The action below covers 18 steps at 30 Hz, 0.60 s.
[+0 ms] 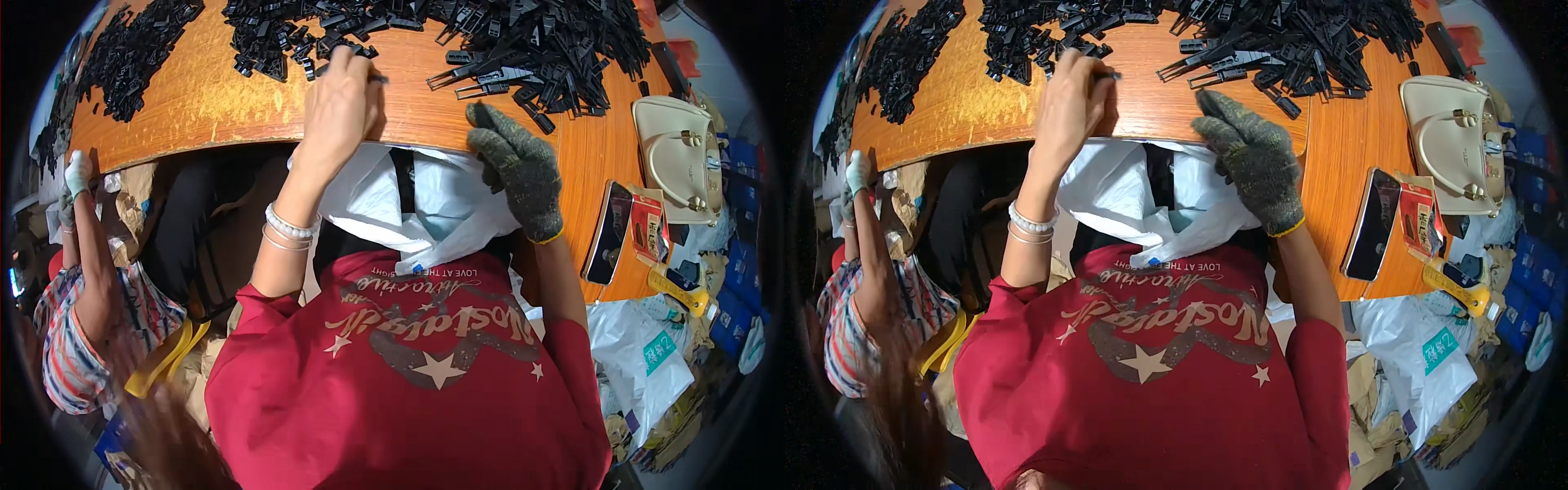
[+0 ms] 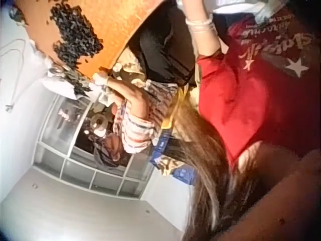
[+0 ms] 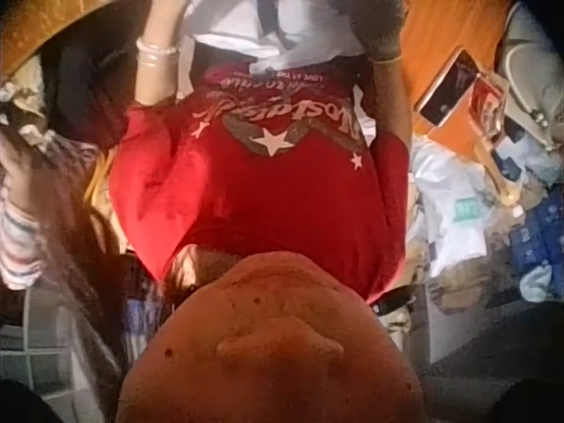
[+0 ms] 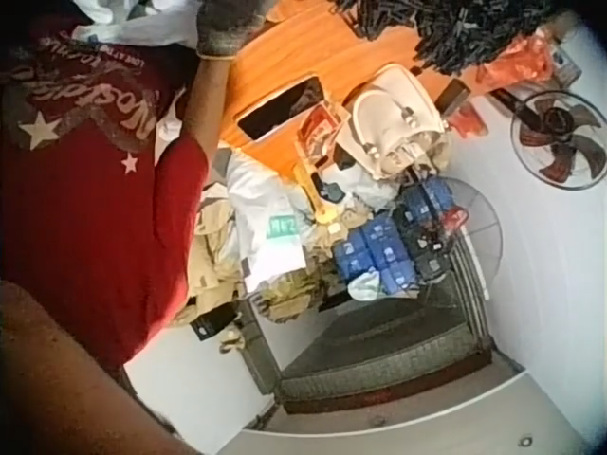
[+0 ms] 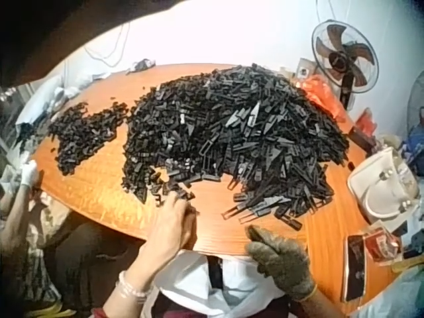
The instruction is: Sorting and inspecting small black plastic components on a wooden table.
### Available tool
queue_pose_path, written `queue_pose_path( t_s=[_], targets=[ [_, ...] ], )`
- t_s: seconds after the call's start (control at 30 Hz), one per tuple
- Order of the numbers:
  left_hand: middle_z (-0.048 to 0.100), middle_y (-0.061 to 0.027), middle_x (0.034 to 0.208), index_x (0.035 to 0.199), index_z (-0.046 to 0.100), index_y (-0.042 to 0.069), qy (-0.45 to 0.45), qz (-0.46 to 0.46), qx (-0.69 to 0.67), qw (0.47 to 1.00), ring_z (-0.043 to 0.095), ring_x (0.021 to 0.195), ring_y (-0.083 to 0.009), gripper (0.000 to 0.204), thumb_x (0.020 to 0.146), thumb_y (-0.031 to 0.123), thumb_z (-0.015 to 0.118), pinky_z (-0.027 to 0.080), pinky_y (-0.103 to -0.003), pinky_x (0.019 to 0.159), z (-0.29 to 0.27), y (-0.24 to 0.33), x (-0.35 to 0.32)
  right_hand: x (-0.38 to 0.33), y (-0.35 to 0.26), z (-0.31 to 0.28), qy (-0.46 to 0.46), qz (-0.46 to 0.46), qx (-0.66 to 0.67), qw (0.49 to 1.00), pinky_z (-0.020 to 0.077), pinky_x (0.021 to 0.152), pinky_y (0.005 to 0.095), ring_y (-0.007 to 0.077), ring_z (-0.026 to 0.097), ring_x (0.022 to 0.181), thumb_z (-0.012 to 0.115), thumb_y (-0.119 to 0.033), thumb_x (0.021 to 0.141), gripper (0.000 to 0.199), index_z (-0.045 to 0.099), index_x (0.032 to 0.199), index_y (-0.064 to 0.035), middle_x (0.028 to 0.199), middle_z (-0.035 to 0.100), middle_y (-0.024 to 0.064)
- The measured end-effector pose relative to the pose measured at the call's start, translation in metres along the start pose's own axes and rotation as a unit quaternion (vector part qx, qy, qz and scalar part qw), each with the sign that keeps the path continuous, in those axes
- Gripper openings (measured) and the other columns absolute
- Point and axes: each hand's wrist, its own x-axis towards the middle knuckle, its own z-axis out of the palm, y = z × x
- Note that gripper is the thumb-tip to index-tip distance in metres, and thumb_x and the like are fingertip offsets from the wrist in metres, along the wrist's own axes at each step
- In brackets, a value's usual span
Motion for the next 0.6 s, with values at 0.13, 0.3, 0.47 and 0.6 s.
queue_pose_path(
  t_s=[0.13,0.3,0.47,0.6],
  targets=[
    [0.057,-0.0166,0.087,0.089,0.058,-0.002,-0.160,0.012,-0.232,0.959,0.060,0.081,-0.0358,0.015,0.077,0.002,0.065,0.047,-0.042,0.073,0.008,0.026,-0.016,0.006,0.036,0.001,0.058,-0.312,-0.234,0.919,0.0510,0.080,0.0321,0.0239,0.064,0.093,0.064,-0.003,0.073,0.040,0.067,0.112,-0.0110,0.114,0.065,0.0062],
    [0.057,-0.0168,0.087,0.090,0.056,-0.004,-0.166,0.020,-0.264,0.950,0.059,0.082,-0.0366,0.017,0.076,-0.001,0.066,0.045,-0.043,0.072,0.013,0.031,-0.017,0.008,0.021,-0.002,0.036,-0.257,-0.215,0.942,0.0488,0.071,0.0363,0.0252,0.062,0.083,0.068,-0.016,0.081,0.024,0.068,0.104,-0.0095,0.093,0.066,0.0081],
    [0.057,-0.0162,0.088,0.090,0.057,-0.003,-0.160,0.028,-0.273,0.948,0.059,0.081,-0.0361,0.017,0.076,-0.001,0.066,0.045,-0.042,0.072,0.016,0.029,-0.019,0.017,0.005,-0.010,0.023,-0.298,-0.285,0.911,0.0493,0.068,0.0370,0.0289,0.063,0.079,0.075,-0.016,0.073,0.024,0.071,0.094,-0.0069,0.086,0.068,0.0108],
    [0.057,-0.0156,0.088,0.090,0.057,-0.003,-0.161,0.027,-0.276,0.947,0.060,0.080,-0.0354,0.017,0.075,-0.001,0.066,0.046,-0.042,0.070,0.015,0.028,-0.020,0.022,-0.012,-0.011,-0.032,-0.319,-0.338,0.885,0.0467,0.068,0.0397,0.0295,0.060,0.078,0.065,-0.027,0.083,0.020,0.065,0.091,-0.0097,0.084,0.063,0.0101]
  ],
)
